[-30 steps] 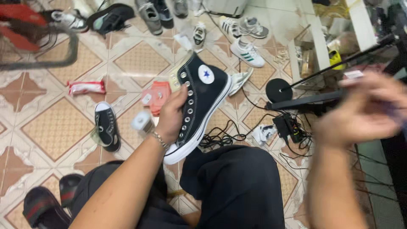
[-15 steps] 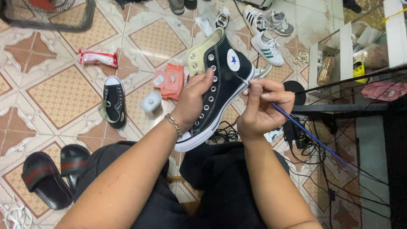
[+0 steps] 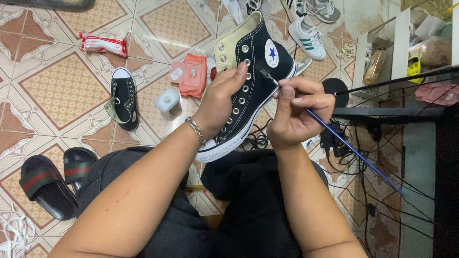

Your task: The person applies a liquid from a bottle onto a cotton swab and then rubs the swab along the white midsole of a black high-top sneaker to clean it.

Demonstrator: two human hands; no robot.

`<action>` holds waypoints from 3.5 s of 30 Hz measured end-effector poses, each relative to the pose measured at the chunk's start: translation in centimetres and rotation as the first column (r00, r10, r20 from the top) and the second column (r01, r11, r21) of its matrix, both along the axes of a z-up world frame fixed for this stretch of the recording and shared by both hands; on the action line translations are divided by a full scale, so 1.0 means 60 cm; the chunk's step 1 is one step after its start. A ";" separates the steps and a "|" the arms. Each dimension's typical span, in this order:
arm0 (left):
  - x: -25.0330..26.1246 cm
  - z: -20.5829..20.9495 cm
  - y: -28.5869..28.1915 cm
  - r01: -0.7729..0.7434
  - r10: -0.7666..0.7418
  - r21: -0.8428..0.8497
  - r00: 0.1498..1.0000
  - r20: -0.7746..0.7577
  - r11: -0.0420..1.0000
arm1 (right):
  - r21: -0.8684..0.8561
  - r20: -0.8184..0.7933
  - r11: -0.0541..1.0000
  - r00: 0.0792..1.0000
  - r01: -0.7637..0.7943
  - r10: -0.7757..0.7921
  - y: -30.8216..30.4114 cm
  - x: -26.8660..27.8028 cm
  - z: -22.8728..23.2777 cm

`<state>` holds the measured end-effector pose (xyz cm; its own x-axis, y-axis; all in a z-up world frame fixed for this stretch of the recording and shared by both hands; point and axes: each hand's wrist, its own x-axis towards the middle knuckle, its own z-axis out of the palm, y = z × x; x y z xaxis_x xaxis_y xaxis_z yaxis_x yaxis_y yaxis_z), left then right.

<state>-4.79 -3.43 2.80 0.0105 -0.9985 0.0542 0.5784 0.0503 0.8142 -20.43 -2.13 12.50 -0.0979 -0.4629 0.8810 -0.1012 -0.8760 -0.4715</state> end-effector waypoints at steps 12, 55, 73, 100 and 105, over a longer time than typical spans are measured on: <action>0.001 0.005 0.002 -0.001 0.002 -0.024 1.000 0.010 1.000 | -0.016 -0.015 1.000 1.000 0.008 -0.008 0.000 0.006 0.005; -0.006 -0.006 -0.005 0.047 -0.044 -0.048 0.997 0.063 0.998 | -0.021 -0.019 0.999 0.999 0.029 -0.029 -0.004 0.005 0.004; -0.003 -0.005 0.000 0.043 -0.042 -0.022 0.998 0.042 0.999 | -0.006 -0.048 0.999 0.998 0.040 -0.040 0.003 0.002 0.005; 0.017 0.152 0.057 0.053 -0.057 0.019 0.954 0.293 0.998 | 0.092 -0.085 0.996 0.996 0.017 -0.009 0.022 0.017 0.038; 0.015 0.140 0.050 0.050 -0.035 -0.049 0.961 0.273 0.998 | 0.097 -0.053 0.991 0.995 0.094 -0.089 0.023 0.027 0.044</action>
